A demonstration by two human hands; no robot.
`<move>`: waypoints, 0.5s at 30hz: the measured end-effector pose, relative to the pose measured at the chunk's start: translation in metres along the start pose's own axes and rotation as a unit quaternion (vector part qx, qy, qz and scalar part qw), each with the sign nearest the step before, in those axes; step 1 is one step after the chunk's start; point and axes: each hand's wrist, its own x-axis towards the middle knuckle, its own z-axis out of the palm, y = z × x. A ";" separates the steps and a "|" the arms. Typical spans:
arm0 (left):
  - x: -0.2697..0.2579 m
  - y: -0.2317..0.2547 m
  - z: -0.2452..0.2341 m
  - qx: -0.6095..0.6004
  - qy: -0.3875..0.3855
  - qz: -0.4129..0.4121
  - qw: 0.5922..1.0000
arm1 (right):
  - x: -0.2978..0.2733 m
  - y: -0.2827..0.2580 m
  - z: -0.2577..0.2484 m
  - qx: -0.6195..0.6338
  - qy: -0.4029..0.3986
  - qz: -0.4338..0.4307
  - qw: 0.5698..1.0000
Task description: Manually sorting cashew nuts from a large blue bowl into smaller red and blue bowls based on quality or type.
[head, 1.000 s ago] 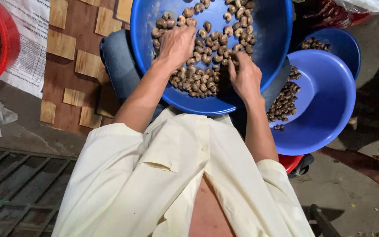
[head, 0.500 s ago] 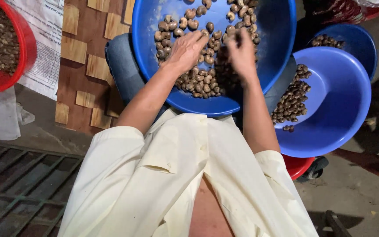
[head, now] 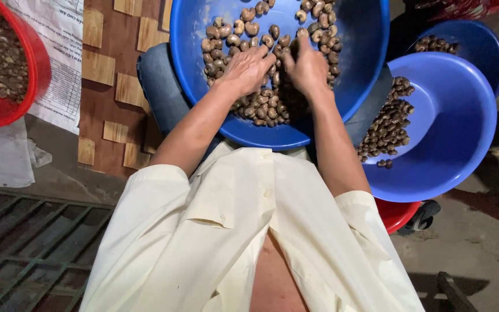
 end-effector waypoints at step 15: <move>0.013 -0.025 0.007 -0.107 0.135 -0.077 0.982 | 0.000 -0.021 -0.054 0.591 -0.037 0.102 0.799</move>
